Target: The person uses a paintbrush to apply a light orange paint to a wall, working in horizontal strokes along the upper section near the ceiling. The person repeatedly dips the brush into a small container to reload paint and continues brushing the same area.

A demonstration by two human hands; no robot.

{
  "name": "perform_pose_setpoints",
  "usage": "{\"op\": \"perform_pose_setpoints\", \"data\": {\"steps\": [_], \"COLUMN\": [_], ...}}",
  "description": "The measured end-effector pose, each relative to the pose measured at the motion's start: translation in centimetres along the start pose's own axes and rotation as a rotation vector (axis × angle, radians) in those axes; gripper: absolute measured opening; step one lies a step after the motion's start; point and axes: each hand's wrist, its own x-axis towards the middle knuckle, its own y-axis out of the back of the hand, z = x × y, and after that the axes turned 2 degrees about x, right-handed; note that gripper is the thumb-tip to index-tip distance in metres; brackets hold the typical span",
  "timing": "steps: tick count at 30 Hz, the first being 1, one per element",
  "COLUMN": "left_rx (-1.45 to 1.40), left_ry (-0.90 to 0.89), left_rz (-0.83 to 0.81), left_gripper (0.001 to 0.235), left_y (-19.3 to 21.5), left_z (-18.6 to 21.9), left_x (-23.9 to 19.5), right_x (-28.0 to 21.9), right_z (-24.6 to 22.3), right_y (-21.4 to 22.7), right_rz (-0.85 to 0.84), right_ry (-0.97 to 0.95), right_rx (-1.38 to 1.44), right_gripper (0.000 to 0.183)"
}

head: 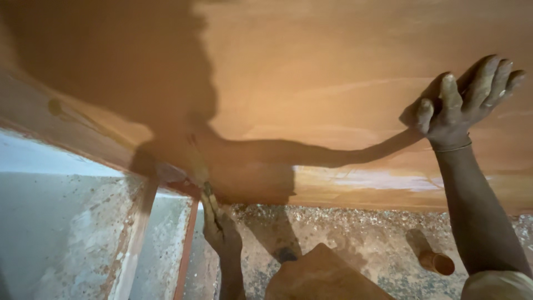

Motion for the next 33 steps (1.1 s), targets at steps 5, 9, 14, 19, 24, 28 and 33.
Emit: {"op": "perform_pose_setpoints", "data": {"steps": [5, 9, 14, 19, 24, 28, 33], "left_rx": [0.448, 0.470, 0.583, 0.650, 0.245, 0.182, 0.178], "left_ry": [-0.503, -0.293, -0.012, 0.145, -0.194, -0.217, -0.004], "left_rz": [-0.181, -0.308, -0.454, -0.590, -0.429, -0.349, -0.451], "left_gripper": [0.040, 0.056, 0.054, 0.062, 0.051, 0.042, 0.046], "left_y": [-1.1, -2.6, -1.6, -2.0, -1.3, -1.2, -4.6], "left_z": [5.5, 2.7, -4.8, -3.5, 8.0, 14.3, 9.2], "left_x": [1.6, 0.0, -4.4, -3.3, -0.7, -0.2, -0.4], "right_x": [-0.1, 0.0, -0.6, -0.3, -0.4, -0.3, -0.5], "right_z": [-0.1, -0.1, 0.0, 0.4, 0.0, 0.0, -0.1], "right_y": [0.4, 0.2, 0.1, 0.0, 0.0, 0.3, 0.6], "right_rz": [-0.008, -0.056, 0.008, -0.006, 0.004, -0.016, -0.058], "right_ry": [0.038, 0.002, 0.027, 0.025, 0.020, 0.012, 0.012], "right_rx": [-0.027, -0.019, -0.018, -0.027, -0.022, -0.017, -0.008], "right_gripper": [0.056, 0.057, 0.058, 0.058, 0.058, 0.057, 0.055]}}
